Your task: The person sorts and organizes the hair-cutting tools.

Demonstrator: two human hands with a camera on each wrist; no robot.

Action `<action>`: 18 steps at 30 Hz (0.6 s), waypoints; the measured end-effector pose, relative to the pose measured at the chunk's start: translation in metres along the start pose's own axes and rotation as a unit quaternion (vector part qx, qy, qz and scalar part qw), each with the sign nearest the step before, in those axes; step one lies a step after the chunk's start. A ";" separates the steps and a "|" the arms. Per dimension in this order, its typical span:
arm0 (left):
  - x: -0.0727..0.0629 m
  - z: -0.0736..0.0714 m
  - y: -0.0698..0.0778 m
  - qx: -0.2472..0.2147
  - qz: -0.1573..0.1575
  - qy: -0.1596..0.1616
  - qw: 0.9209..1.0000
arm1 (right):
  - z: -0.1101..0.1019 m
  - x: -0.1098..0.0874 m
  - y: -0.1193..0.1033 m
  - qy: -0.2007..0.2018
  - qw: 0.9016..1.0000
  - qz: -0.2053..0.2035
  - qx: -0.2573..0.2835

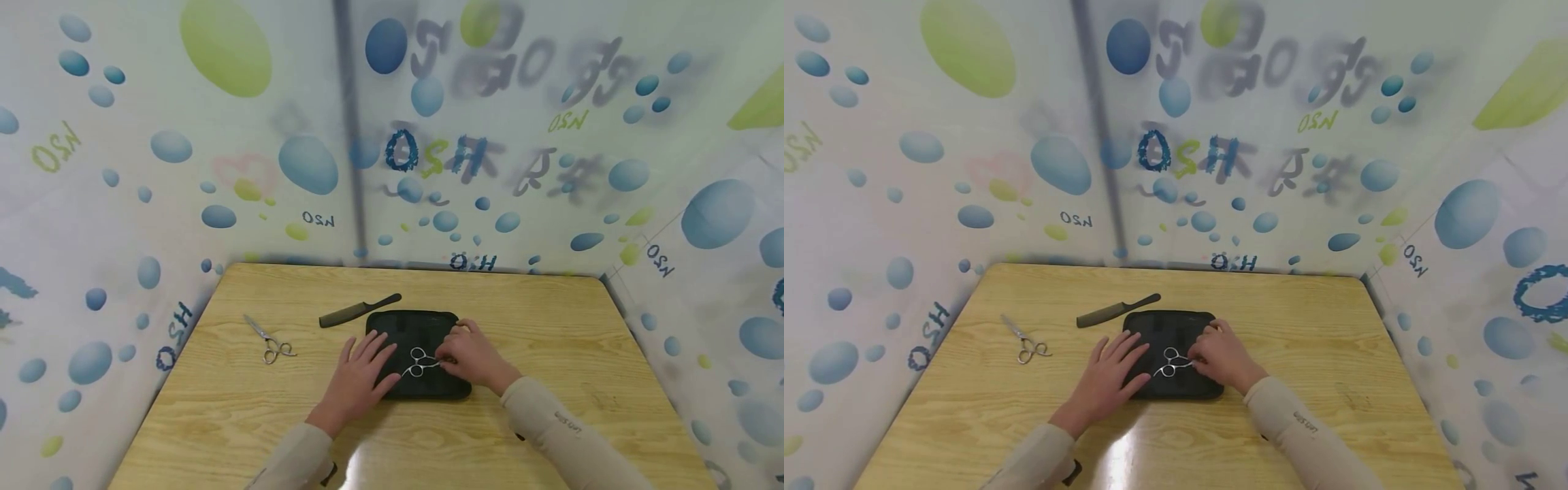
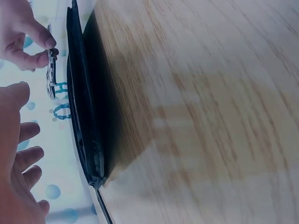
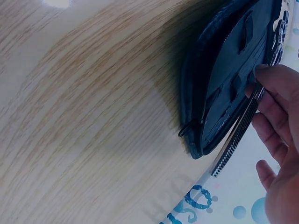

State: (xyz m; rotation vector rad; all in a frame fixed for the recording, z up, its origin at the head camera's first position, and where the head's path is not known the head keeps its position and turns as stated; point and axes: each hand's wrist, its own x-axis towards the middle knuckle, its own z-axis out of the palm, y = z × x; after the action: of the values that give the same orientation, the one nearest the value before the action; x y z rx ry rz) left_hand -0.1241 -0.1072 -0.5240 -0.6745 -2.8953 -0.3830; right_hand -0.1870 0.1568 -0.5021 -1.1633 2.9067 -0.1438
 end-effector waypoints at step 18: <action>0.013 0.003 0.023 0.026 0.050 0.028 0.998 | -0.001 0.008 -0.018 0.004 0.999 -0.037 0.001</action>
State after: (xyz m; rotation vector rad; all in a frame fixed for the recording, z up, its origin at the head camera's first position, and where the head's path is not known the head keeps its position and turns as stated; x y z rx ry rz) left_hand -0.1255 -0.0810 -0.5193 -0.7840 -2.7946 -0.3083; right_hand -0.1804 0.1384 -0.4994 -1.2746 2.8710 -0.1528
